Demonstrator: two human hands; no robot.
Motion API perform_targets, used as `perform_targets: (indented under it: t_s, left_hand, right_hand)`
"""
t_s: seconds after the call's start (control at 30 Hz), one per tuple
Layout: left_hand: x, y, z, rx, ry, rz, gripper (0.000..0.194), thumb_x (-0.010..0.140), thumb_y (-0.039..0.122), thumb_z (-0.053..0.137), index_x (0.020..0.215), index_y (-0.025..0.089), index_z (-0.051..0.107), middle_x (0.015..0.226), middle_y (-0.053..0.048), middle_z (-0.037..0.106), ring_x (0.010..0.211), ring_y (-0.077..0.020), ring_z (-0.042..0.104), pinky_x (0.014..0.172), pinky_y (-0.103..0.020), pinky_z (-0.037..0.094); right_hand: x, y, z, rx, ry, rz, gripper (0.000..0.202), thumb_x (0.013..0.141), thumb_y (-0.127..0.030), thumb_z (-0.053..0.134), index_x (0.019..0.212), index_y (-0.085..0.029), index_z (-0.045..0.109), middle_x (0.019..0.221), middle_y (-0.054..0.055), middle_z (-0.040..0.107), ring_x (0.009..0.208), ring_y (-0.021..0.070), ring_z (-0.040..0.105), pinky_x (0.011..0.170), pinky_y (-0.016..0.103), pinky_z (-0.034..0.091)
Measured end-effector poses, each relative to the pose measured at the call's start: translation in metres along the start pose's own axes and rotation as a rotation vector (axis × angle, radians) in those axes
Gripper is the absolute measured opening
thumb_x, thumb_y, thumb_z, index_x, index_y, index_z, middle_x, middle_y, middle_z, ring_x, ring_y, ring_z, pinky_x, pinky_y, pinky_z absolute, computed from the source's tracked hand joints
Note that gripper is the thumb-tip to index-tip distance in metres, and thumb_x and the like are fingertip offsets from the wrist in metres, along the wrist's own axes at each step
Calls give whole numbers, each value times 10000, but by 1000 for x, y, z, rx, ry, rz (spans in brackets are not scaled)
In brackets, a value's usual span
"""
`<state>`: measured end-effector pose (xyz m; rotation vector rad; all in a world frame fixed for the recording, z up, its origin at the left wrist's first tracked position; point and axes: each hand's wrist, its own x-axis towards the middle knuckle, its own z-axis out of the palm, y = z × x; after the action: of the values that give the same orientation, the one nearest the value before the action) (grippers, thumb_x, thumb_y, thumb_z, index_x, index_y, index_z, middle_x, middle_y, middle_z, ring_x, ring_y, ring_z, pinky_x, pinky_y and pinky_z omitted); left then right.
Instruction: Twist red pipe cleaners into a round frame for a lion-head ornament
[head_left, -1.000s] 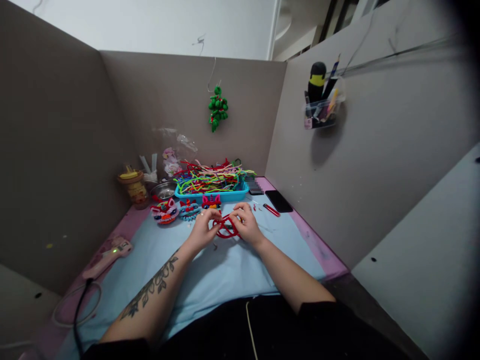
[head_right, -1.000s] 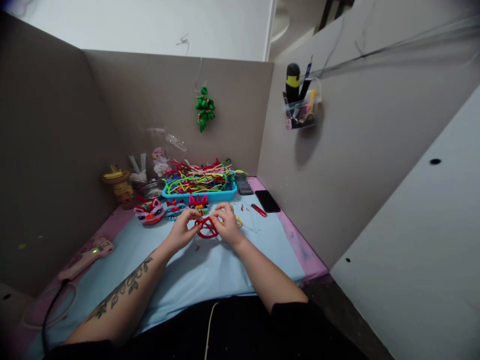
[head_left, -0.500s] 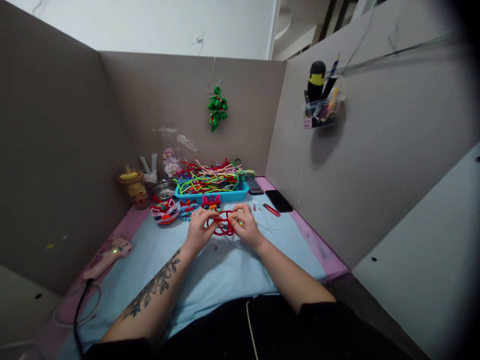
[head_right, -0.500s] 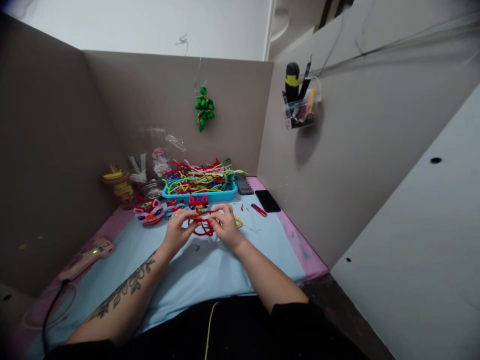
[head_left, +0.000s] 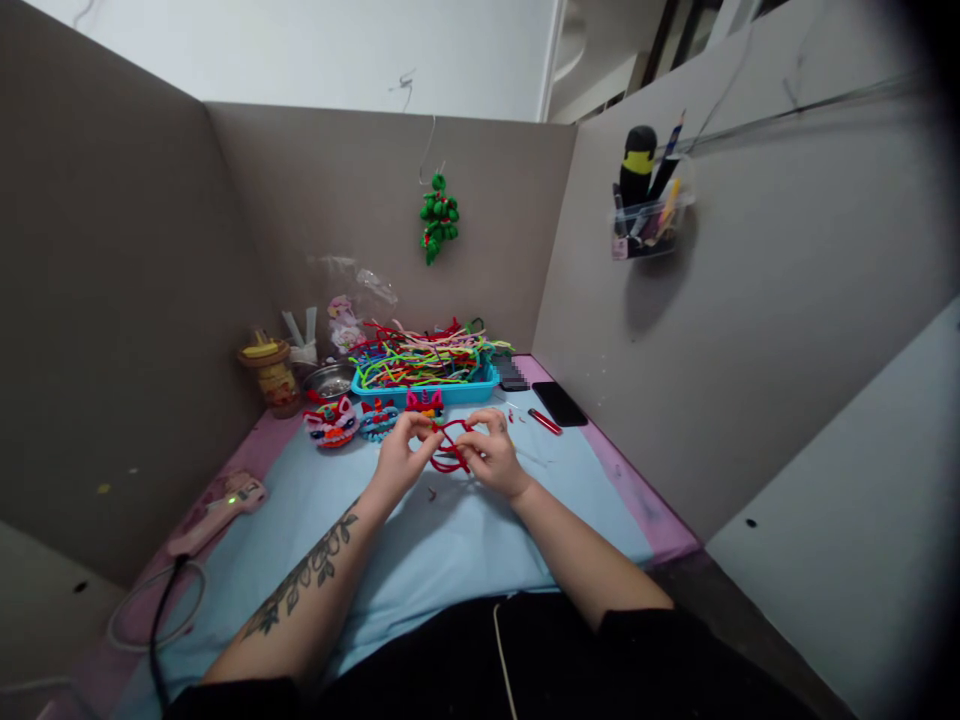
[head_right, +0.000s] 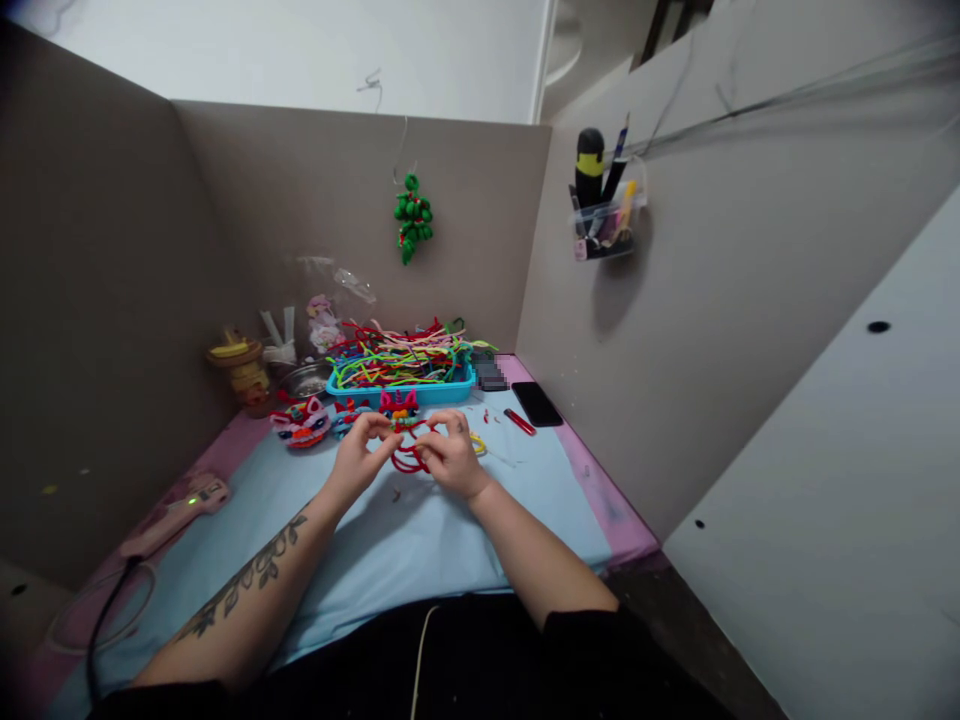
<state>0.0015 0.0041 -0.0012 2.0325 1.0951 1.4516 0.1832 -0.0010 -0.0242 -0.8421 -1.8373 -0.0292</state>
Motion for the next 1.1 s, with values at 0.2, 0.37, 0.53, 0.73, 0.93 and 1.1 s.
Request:
perform_targets:
  t_s: [0.2,0.37,0.53,0.73,0.93,1.1]
  left_hand:
    - [-3,-5,-7,359,170,400,86,768,291,647,811,222,676,750,-28,615,749,-158,544,746,-308,419]
    - [-6,-8,-5,581,135,495,157,764,317,653,904,263,698,762,-31,656,773,-179,550,800,-345,384]
    - [-5,-9,-4,618,131,515,138,780,294,639,904,264,692,822,-25,697,819,-189,560,809,-353,368]
    - [-6,-7,-2,636,124,547,139,798,266,618,914,277,695,818,-23,703,826,-189,563,799,-353,366]
    - [-6,-9,-1,610,124,578,156,809,226,601,923,286,689,852,-22,702,830,-180,557,801,-345,385]
    - [-7,-11,0,581,124,582,154,813,213,596,936,260,675,857,-15,717,815,-179,574,796,-350,382]
  right_hand:
    - [3,-4,-1,30,89,104,157,829,-227,513,740,-201,639,945,59,494,957,207,474,900,412,351]
    - [2,-5,4,99,97,146,145,827,-241,523,742,-198,633,954,56,491,974,202,477,895,388,372]
    - [1,-5,6,123,70,158,144,829,-253,522,760,-204,639,962,57,496,975,200,483,892,380,384]
    - [1,-5,6,123,68,159,148,830,-252,520,748,-207,635,956,55,499,976,199,485,894,380,385]
    - [1,-7,7,139,65,166,148,831,-257,522,757,-207,639,951,52,501,964,197,485,885,379,383]
    - [0,-7,7,144,52,182,145,830,-264,524,763,-207,640,966,57,496,980,205,477,895,388,381]
